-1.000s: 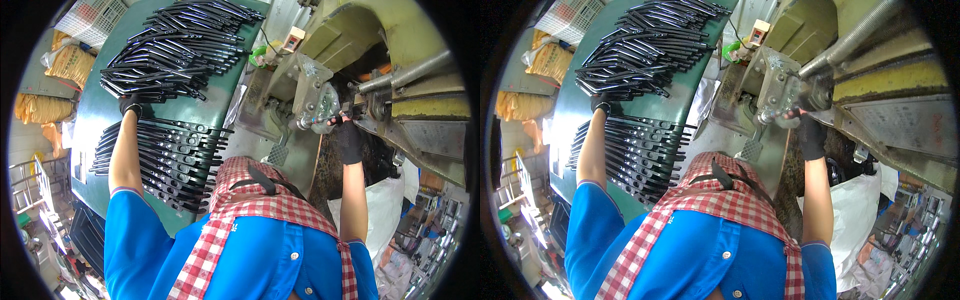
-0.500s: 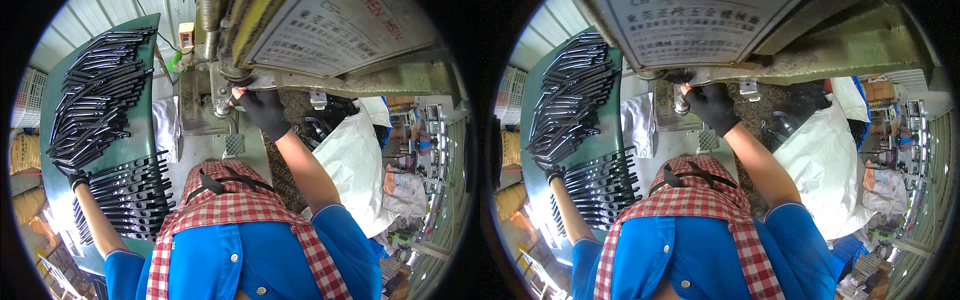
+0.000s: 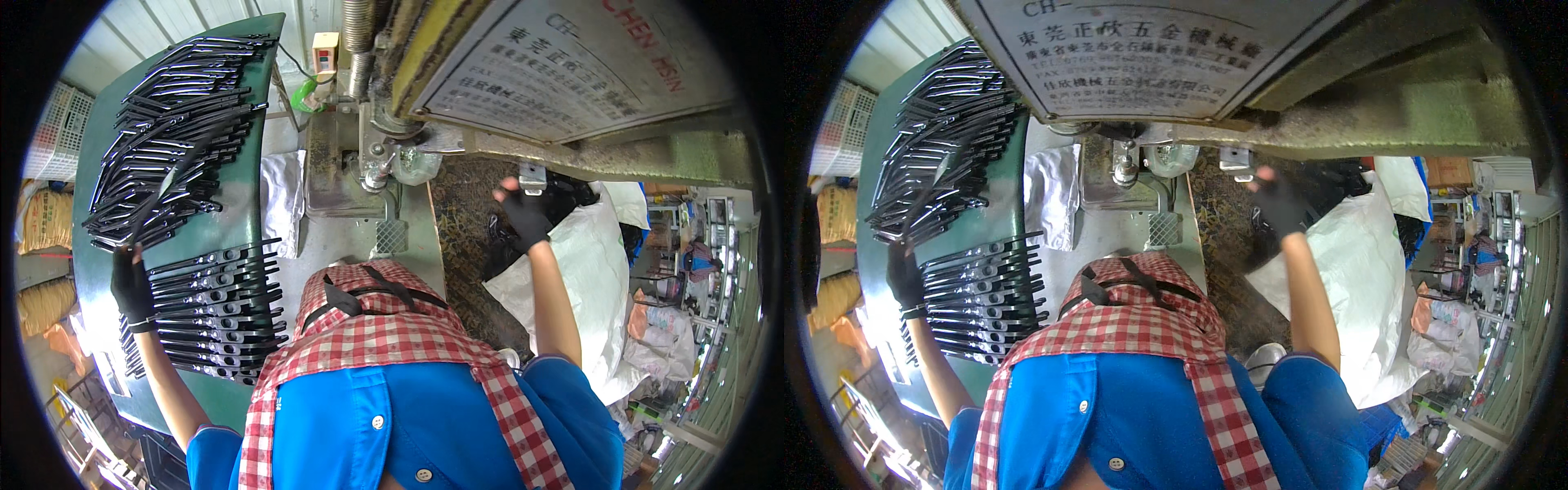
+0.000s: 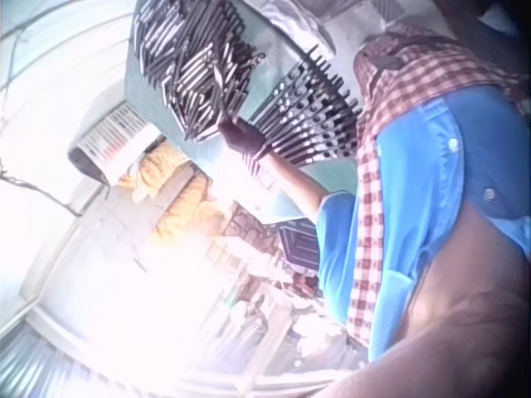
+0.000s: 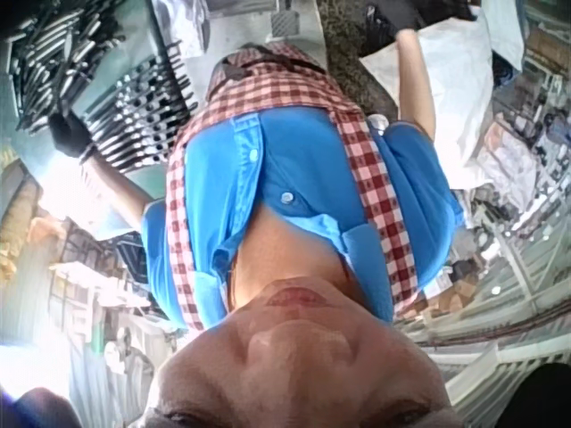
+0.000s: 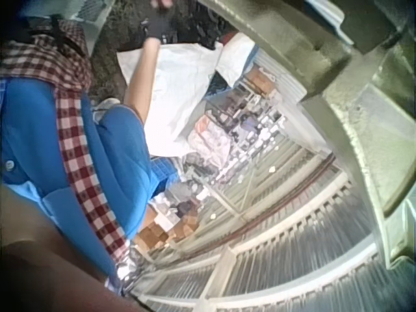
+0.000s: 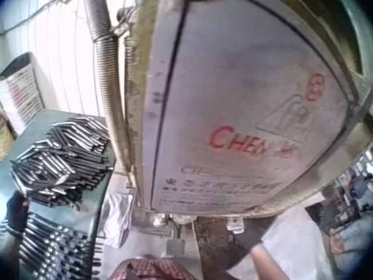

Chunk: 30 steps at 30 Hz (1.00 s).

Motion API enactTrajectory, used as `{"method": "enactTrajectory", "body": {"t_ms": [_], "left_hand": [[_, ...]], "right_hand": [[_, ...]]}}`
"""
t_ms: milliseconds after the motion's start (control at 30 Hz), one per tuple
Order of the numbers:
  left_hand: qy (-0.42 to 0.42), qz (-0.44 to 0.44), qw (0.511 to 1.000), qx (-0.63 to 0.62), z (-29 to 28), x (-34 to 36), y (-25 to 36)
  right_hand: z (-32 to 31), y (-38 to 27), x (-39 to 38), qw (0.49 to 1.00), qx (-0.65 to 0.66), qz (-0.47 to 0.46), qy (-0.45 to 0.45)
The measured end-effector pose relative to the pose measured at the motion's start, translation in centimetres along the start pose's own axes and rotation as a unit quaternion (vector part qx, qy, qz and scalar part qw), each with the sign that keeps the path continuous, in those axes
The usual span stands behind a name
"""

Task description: The person repeatedly picks up black metal rods from a pile, inserts them into a press machine, and operates the press to shape or cut them. The person then removes the processed rods and places them into a white bag. The cycle continues throughout the clip.

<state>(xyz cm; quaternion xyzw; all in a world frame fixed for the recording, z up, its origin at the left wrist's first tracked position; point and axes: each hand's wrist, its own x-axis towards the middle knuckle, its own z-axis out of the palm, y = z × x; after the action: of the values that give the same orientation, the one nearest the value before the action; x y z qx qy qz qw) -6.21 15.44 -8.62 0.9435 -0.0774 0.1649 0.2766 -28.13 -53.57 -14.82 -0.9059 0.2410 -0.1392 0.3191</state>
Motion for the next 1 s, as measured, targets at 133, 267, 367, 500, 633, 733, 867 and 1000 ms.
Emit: {"method": "enactTrajectory", "body": {"t_ms": [133, 267, 367, 500, 633, 733, 867, 1000], "left_hand": [[-0.138, 0.016, 0.99, -0.023, -0.6, -0.7, 4.9], [-0.164, 0.041, 0.982, -0.082, 0.5, -0.1, 8.3], [-0.242, 0.112, 0.964, -0.018, 0.8, 0.8, 9.9], [-0.174, 0.133, 0.971, -0.093, 2.9, -0.2, 13.1], [-0.242, 0.091, 0.958, -0.123, 2.2, 0.2, 15.8], [-0.275, 0.092, 0.952, -0.097, 1.4, 0.2, 16.4], [-0.296, 0.097, 0.949, -0.046, 0.8, -0.3, 15.4], [-0.271, 0.158, 0.949, 0.035, 0.3, 0.0, 15.4]], "right_hand": [[-5.7, 5.6, -4.0, 0.878, -0.436, 0.192, -0.043], [-7.6, 7.4, -5.5, 0.927, -0.371, 0.05, 0.017], [-7.0, 6.8, -4.1, 0.956, -0.255, -0.089, 0.114], [-3.7, -3.0, -1.8, 0.996, 0.015, -0.047, -0.079], [-3.2, -14.9, -1.9, 0.933, 0.188, -0.041, -0.305], [-2.8, -16.6, -2.1, 0.912, 0.227, -0.047, -0.338], [-2.8, -18.5, -1.8, 0.922, 0.189, -0.095, -0.325], [-2.9, -20.6, -0.9, 0.933, -0.059, -0.219, -0.281]]}}
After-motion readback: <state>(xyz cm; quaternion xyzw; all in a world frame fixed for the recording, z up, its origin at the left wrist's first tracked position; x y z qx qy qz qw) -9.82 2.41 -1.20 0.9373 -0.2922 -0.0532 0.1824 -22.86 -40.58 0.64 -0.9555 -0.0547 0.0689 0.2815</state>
